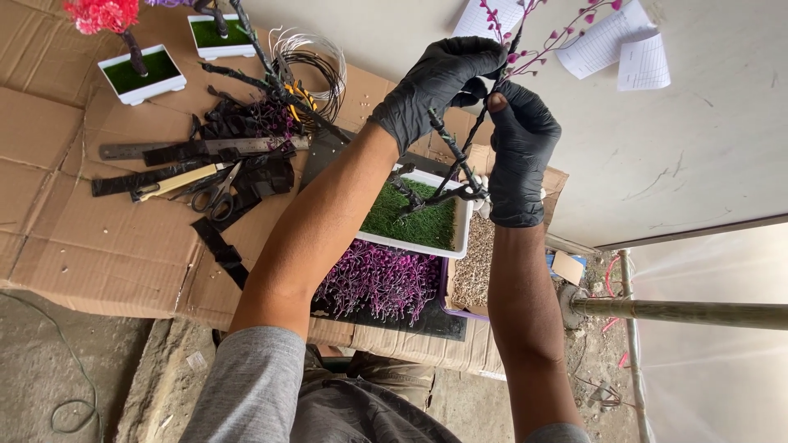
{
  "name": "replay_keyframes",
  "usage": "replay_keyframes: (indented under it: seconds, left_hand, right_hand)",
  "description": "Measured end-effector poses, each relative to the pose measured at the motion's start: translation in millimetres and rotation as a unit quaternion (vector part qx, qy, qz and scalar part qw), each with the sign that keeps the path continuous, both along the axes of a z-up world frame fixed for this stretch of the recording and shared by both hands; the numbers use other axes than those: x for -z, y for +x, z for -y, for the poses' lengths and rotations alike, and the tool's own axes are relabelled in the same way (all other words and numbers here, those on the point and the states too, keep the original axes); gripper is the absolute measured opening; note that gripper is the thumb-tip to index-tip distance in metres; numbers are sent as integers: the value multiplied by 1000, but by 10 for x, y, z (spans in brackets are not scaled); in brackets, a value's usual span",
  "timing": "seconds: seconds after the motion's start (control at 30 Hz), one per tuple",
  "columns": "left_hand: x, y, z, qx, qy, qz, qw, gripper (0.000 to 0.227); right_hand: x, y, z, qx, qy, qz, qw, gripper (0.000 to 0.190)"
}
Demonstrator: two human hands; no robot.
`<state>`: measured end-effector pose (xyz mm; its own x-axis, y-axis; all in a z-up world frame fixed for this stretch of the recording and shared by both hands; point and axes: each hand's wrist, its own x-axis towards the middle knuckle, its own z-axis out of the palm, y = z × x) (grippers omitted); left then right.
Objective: The person assembles an artificial plant by attaching pink flowered branches to a central stem in a white rectangular pot filled with green moss. They repeatedly pick up small purple artificial flowers from a pile and attach them to the branches, adjusting the arrangement throughout the process.
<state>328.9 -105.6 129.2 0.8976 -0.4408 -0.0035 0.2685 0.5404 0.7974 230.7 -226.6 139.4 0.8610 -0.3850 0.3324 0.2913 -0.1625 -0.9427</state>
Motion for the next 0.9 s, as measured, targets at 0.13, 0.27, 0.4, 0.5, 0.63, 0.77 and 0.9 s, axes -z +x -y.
replay_keyframes:
  seconds: [0.13, 0.27, 0.4, 0.5, 0.63, 0.77, 0.9]
  left_hand:
    - [6, -8, -9, 16, 3, 13, 1000, 35]
    - [49, 7, 6, 40, -9, 18, 999, 33]
    - [56, -1, -3, 41, -45, 17, 998, 32]
    - [173, 102, 48, 40, -35, 49, 997, 27]
    - [166, 108, 23, 54, -31, 82, 995, 27]
    - [88, 63, 21, 28, 35, 46, 998, 19]
    - [128, 75, 12, 36, 24, 21, 999, 17]
  right_hand:
    - [19, -1, -3, -2, 5, 26, 1000, 8]
    - [13, 8, -45, 1, -7, 84, 996, 6]
    - [45, 36, -25, -16, 4, 105, 994, 7]
    - [52, 50, -20, -23, 40, 101, 994, 8]
    - [-32, -1, -61, -42, 40, 115, 992, 8]
    - [-25, 22, -97, 29, 43, 54, 997, 16]
    - [104, 108, -21, 20, 52, 52, 997, 17]
